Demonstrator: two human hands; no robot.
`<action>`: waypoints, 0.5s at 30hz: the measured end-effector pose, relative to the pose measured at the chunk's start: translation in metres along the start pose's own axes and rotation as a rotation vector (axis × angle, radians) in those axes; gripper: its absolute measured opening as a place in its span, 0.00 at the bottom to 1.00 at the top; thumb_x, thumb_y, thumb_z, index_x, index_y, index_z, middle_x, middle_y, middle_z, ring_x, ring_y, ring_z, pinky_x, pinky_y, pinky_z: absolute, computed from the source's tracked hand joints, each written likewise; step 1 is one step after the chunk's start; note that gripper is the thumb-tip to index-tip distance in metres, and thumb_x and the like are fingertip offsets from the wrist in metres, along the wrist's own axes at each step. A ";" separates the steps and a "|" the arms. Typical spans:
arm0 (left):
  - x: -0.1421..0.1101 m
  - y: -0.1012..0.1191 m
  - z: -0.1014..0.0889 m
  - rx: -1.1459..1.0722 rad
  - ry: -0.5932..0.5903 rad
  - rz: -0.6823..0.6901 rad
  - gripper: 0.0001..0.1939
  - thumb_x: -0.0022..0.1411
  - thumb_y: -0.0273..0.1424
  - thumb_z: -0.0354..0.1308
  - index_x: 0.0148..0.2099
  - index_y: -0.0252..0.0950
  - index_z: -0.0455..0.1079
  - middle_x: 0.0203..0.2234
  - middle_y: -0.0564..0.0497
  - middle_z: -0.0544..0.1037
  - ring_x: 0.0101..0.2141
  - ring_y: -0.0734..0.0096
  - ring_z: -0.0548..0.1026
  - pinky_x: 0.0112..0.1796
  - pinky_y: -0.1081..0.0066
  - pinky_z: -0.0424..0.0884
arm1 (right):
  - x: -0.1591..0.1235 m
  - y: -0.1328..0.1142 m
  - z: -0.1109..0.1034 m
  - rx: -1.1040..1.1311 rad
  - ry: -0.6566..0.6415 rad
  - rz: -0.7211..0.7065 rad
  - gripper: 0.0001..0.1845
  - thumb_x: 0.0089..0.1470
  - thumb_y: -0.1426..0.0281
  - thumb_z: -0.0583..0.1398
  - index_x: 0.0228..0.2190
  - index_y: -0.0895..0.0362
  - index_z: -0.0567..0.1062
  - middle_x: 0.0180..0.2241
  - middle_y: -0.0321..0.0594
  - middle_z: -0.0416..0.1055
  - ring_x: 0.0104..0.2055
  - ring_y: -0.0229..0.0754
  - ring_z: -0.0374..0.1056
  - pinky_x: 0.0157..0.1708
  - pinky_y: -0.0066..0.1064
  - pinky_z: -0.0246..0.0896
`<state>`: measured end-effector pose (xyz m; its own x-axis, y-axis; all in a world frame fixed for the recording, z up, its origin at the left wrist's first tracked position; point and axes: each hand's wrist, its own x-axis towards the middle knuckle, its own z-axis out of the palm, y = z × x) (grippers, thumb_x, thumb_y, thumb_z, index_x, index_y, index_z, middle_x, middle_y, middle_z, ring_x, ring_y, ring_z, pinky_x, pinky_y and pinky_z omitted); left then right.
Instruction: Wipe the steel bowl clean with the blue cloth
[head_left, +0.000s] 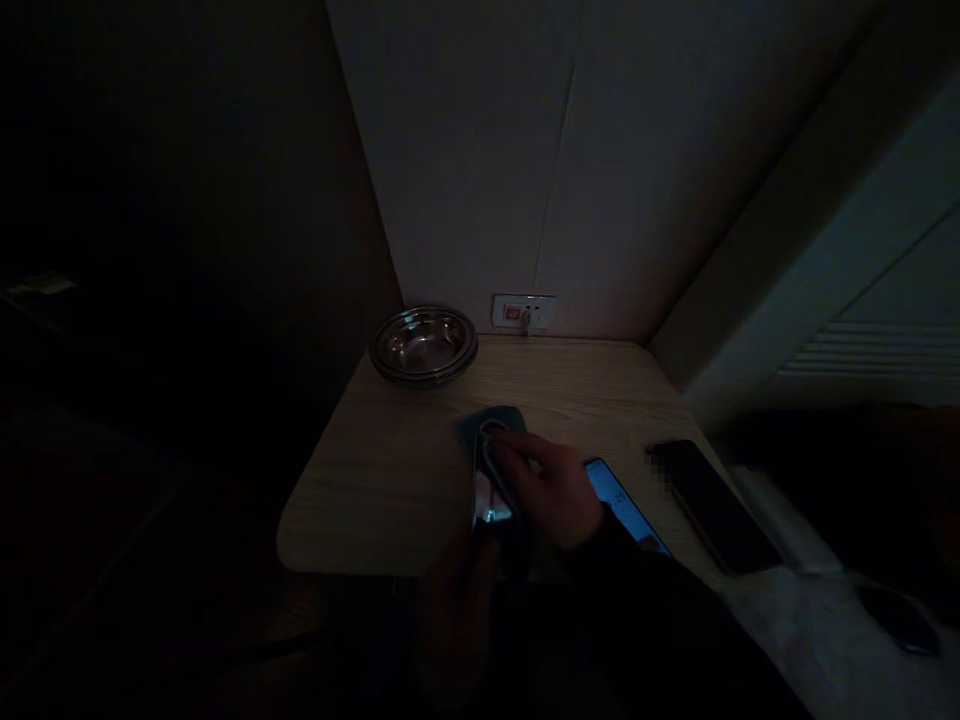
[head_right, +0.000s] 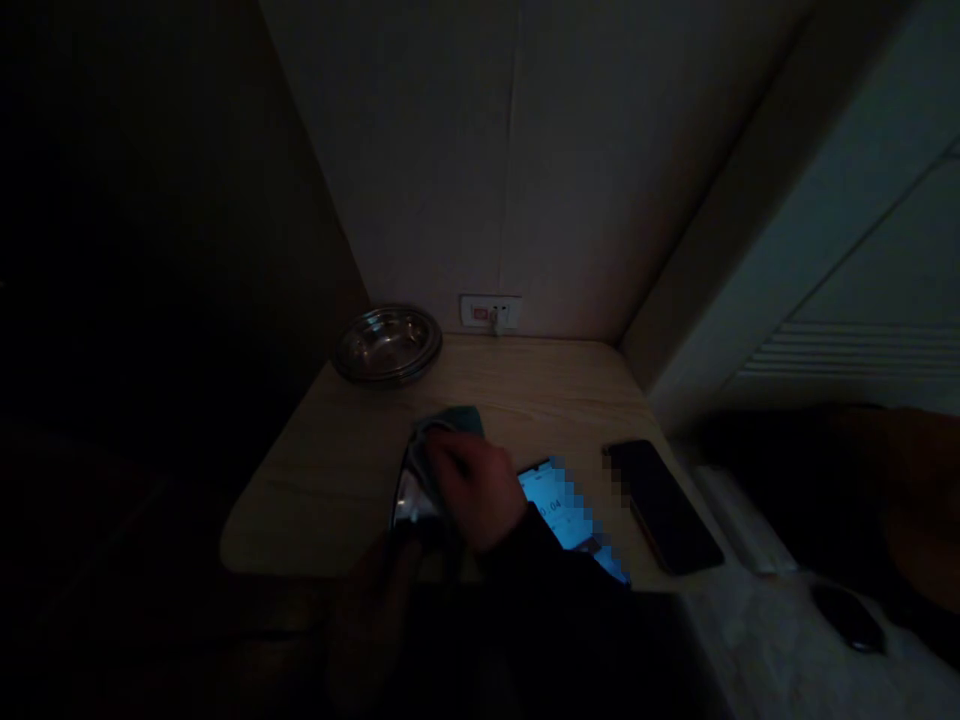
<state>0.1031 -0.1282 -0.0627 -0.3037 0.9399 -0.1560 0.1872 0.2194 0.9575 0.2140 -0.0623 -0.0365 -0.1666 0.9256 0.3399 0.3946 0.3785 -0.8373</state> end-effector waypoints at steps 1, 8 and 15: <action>-0.001 -0.001 0.000 0.010 0.013 -0.005 0.19 0.54 0.41 0.52 0.39 0.34 0.75 0.36 0.43 0.79 0.37 0.57 0.76 0.41 0.64 0.71 | 0.000 0.000 0.000 0.001 0.008 0.002 0.13 0.56 0.70 0.55 0.41 0.53 0.76 0.42 0.41 0.74 0.45 0.45 0.70 0.46 0.39 0.65; 0.000 -0.001 0.000 0.018 0.045 -0.035 0.20 0.52 0.43 0.52 0.38 0.34 0.75 0.37 0.42 0.79 0.39 0.56 0.76 0.41 0.63 0.71 | -0.010 -0.003 -0.001 -0.019 0.007 -0.113 0.14 0.54 0.72 0.56 0.43 0.51 0.75 0.46 0.40 0.72 0.51 0.45 0.64 0.51 0.40 0.60; -0.002 0.000 0.004 0.076 0.030 -0.036 0.19 0.51 0.42 0.52 0.36 0.34 0.74 0.35 0.41 0.79 0.37 0.54 0.76 0.40 0.62 0.71 | 0.001 -0.012 -0.001 0.013 -0.001 -0.079 0.15 0.50 0.73 0.58 0.40 0.51 0.76 0.46 0.40 0.72 0.52 0.46 0.63 0.51 0.41 0.60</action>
<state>0.1076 -0.1289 -0.0639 -0.3393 0.9229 -0.1818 0.2459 0.2736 0.9299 0.2097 -0.0655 -0.0261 -0.1970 0.8931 0.4045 0.3686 0.4498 -0.8135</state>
